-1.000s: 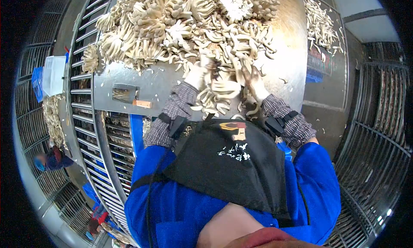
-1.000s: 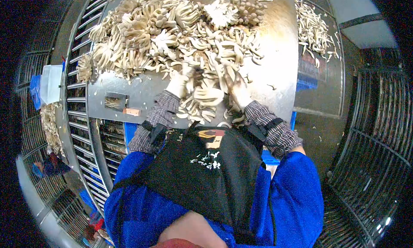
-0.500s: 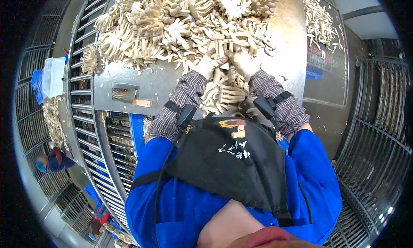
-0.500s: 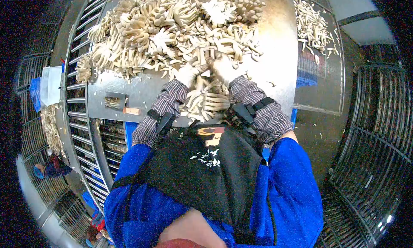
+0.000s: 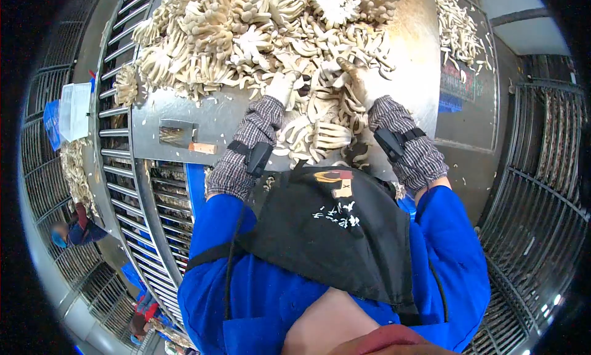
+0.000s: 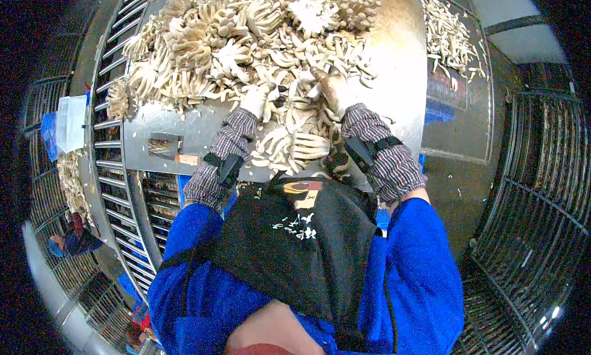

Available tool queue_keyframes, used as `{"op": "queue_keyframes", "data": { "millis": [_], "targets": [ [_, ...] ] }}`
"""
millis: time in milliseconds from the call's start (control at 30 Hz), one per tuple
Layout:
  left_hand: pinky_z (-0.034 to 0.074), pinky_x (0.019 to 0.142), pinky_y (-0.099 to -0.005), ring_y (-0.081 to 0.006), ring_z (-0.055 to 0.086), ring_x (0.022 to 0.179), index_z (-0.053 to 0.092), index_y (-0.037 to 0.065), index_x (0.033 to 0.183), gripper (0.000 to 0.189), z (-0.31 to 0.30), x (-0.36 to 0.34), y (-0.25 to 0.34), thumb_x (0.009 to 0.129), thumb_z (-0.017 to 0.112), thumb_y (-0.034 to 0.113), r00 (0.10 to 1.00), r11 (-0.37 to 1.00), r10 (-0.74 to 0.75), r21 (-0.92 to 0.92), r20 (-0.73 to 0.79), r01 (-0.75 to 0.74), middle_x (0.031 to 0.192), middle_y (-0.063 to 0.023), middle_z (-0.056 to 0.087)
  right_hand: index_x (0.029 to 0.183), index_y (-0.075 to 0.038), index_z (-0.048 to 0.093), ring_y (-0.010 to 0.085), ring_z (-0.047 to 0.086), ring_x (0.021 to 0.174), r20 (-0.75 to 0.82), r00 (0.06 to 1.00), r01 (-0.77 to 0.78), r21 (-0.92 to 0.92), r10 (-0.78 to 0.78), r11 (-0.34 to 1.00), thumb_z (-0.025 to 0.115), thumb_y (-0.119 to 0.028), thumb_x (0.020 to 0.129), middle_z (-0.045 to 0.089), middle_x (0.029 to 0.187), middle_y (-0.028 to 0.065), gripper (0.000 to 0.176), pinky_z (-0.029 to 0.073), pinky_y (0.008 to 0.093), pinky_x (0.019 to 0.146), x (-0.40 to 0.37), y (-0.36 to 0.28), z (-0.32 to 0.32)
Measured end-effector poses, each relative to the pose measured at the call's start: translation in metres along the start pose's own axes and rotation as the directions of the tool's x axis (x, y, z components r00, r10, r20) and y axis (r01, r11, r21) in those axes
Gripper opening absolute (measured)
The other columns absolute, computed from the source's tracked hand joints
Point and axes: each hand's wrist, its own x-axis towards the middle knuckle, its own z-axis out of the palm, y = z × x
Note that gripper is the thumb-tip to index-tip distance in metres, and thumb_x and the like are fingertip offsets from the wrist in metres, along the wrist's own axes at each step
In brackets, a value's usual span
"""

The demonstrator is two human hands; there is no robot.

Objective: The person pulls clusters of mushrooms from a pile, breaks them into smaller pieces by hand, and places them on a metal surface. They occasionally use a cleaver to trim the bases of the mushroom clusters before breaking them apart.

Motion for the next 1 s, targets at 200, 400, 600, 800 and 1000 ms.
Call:
{"op": "queue_keyframes", "data": {
  "millis": [200, 400, 600, 800, 1000],
  "targets": [
    [0.048, 0.081, -0.0305, -0.0215, 0.059, 0.092, 0.046, -0.008, 0.125, 0.050, -0.008, 0.014, -0.026, 0.080, 0.062, 0.008, 0.936, 0.639, -0.343, -0.711, 0.079, 0.294, 0.098, -0.0134, 0.062, 0.120, -0.004, 0.052, 0.0363, 0.064, 0.081, 0.330, 0.921, 0.386, -0.720, -0.204, 0.576, 0.058, -0.022, 0.088, 0.064, 0.092, 0.0220, 0.037, 0.051, 0.0406, 0.070, -0.078, 0.013, -0.011],
    [0.045, 0.093, -0.0382, -0.0309, 0.052, 0.111, 0.035, -0.006, 0.135, 0.073, -0.027, 0.017, 0.000, 0.081, 0.072, 0.025, 0.925, 0.839, -0.269, -0.536, -0.267, 0.089, 0.125, -0.0233, 0.052, 0.107, -0.004, 0.058, 0.0357, 0.063, 0.074, 0.610, 0.792, 0.593, -0.782, 0.036, 0.194, 0.058, -0.023, 0.085, 0.062, 0.084, 0.0180, 0.029, 0.050, 0.0427, 0.065, -0.097, 0.065, -0.006],
    [0.039, 0.102, -0.0431, -0.0406, 0.044, 0.121, 0.051, 0.006, 0.125, 0.064, -0.041, -0.053, 0.094, 0.068, 0.074, 0.025, 0.984, 0.905, 0.169, 0.386, 0.061, -0.180, 0.135, -0.0249, 0.040, 0.097, -0.001, 0.059, 0.0368, 0.063, 0.076, 0.375, 0.924, 0.294, -0.564, -0.079, 0.771, 0.061, -0.024, 0.084, 0.063, 0.084, 0.0205, 0.026, 0.051, 0.0430, 0.069, -0.100, 0.060, -0.021],
    [0.045, 0.091, -0.0411, -0.0305, 0.055, 0.107, 0.055, 0.006, 0.118, 0.053, 0.061, -0.119, 0.081, 0.069, 0.070, 0.021, 0.652, 0.608, 0.575, 0.274, 0.494, -0.745, 0.110, -0.0166, 0.057, 0.109, 0.002, 0.058, 0.0188, 0.064, 0.071, 0.091, 0.966, -0.235, -0.072, 0.241, 0.969, 0.059, -0.016, 0.090, 0.064, 0.082, 0.0126, 0.026, 0.051, 0.0328, 0.060, -0.094, 0.045, -0.029],
    [0.050, 0.083, -0.0389, -0.0309, 0.061, 0.095, 0.051, 0.009, 0.124, 0.060, 0.061, -0.093, 0.095, 0.069, 0.069, 0.022, 0.696, 0.797, 0.143, 0.335, 0.703, -0.503, 0.105, -0.0172, 0.060, 0.115, 0.004, 0.058, 0.0156, 0.062, 0.083, -0.076, 0.991, -0.107, -0.015, 0.106, 0.994, 0.062, -0.015, 0.088, 0.066, 0.094, 0.0126, 0.033, 0.051, 0.0288, 0.074, -0.107, 0.010, -0.061]
  ]
}}
